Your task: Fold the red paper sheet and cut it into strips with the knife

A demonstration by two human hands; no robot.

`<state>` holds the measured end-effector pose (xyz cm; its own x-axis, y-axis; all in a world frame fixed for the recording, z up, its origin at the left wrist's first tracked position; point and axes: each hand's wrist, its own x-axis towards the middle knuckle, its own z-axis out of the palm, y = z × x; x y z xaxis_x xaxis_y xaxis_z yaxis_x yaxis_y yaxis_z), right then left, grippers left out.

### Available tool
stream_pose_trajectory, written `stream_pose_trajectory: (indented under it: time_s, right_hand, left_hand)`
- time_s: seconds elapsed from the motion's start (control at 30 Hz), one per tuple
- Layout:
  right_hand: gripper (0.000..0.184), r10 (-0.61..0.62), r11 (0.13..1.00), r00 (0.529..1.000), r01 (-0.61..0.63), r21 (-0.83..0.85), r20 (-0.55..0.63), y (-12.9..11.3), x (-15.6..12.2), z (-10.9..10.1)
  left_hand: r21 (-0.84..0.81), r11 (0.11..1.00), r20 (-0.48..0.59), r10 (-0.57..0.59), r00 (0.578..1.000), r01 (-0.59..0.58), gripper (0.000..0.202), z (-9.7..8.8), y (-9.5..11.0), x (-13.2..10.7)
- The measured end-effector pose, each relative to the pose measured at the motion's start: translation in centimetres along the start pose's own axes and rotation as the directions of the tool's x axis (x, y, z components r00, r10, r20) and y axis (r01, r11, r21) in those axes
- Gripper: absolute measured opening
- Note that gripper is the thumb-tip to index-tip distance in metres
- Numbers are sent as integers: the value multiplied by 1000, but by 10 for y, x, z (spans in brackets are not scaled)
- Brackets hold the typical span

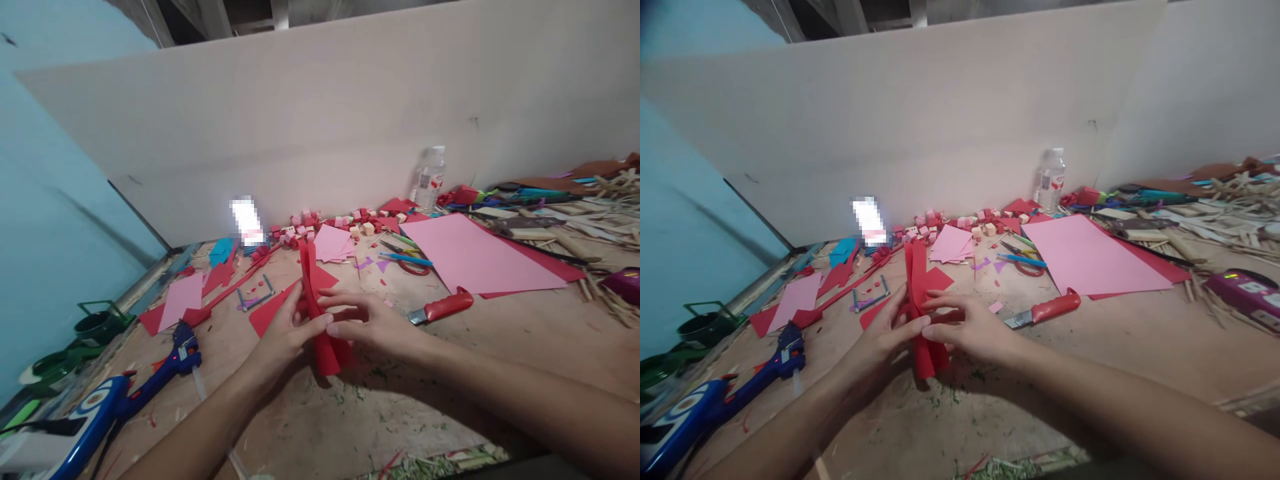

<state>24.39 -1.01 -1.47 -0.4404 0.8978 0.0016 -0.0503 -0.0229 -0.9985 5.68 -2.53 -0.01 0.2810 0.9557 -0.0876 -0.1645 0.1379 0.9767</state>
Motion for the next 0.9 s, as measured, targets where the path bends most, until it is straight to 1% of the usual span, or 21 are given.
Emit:
stream_pose_trajectory:
  time_s: [0.07, 0.13, 0.2, 0.23, 0.27, 0.33, 0.37, 0.43, 0.47, 0.5, 0.53, 0.57, 0.6, 0.63, 0.7, 0.73, 0.77, 0.8, 0.83, 0.87, 0.9]
  right_hand:
    - [25, -5, 997, 998, 0, -79, -66, 0, 1, 1]
    - [12, 56, 992, 990, -70, -104, -133, -1, 1, -2]
    - [7, 113, 987, 976, -132, -91, -186, -3, -3, -6]
    - [7, 132, 986, 970, -150, -77, -205, -4, -6, -8]
    - [8, 153, 984, 964, -170, -61, -217, -6, -12, -10]
    - [10, 192, 978, 957, -205, -39, -217, -10, -26, -10]
    - [11, 204, 977, 958, -213, -24, -200, -12, -35, -8]
    - [14, 257, 966, 960, -256, 23, -113, -14, -56, -1]
    - [16, 307, 951, 951, -305, 56, -37, -15, -68, 3]
    - [18, 378, 923, 924, -380, 56, 52, -16, -80, 6]
    - [22, 438, 896, 889, -444, 13, 135, -19, -91, 9]
    - [24, 472, 881, 856, -467, -74, 212, -22, -102, 11]
    - [25, 475, 879, 848, -448, -162, 233, -26, -112, 11]
    - [26, 462, 880, 857, -410, -241, 227, -30, -120, 9]
    - [32, 350, 889, 924, -276, -365, 155, -40, -129, -3]
    - [36, 265, 876, 961, -207, -436, 76, -45, -129, -12]
    - [38, 160, 847, 987, -130, -515, 14, -48, -127, -24]
    - [37, 48, 789, 998, -66, -611, -46, -50, -123, -37]
    - [36, -53, 719, 993, -33, -694, -103, -50, -117, -53]
    - [36, -125, 665, 981, -29, -746, -149, -48, -111, -69]
    - [38, -182, 617, 964, -43, -786, -196, -44, -104, -86]
  left_hand:
    - [19, 999, 20, -36, 999, 36, 91, -5, 0, 3]
    - [67, 996, 17, -54, 998, 53, 93, -10, -1, 7]
    - [155, 988, -13, -19, 1000, 21, 99, -16, -1, 11]
    - [209, 978, -34, 20, 999, -13, 103, -19, 0, 13]
    - [272, 961, -57, 61, 997, -44, 105, -22, 1, 14]
    - [369, 928, -64, 79, 995, -50, 104, -28, 7, 16]
    - [417, 908, -55, 79, 995, -49, 101, -32, 12, 16]
    - [586, 804, 0, 122, 993, -99, 91, -38, 23, 16]
    - [639, 758, 29, 148, 988, -133, 85, -40, 28, 17]
    - [690, 705, 72, 162, 984, -166, 80, -43, 33, 18]
    - [735, 649, 118, 164, 979, -197, 73, -44, 36, 20]
    - [770, 598, 164, 153, 975, -223, 67, -45, 39, 21]
    - [801, 545, 209, 132, 969, -247, 60, -46, 40, 23]
    - [825, 499, 245, 108, 964, -266, 56, -46, 40, 25]
    - [855, 420, 293, 92, 952, -304, 53, -44, 37, 25]
    - [873, 349, 316, 126, 940, -341, 51, -42, 34, 23]
    - [892, 245, 342, 186, 921, -380, 49, -40, 32, 21]
    - [903, 110, 378, 253, 890, -415, 46, -38, 29, 17]
    - [900, -35, 422, 311, 851, -434, 41, -36, 27, 13]
    - [884, -153, 467, 331, 820, -442, 37, -34, 24, 9]
    - [866, -222, 499, 319, 806, -449, 33, -32, 22, 4]
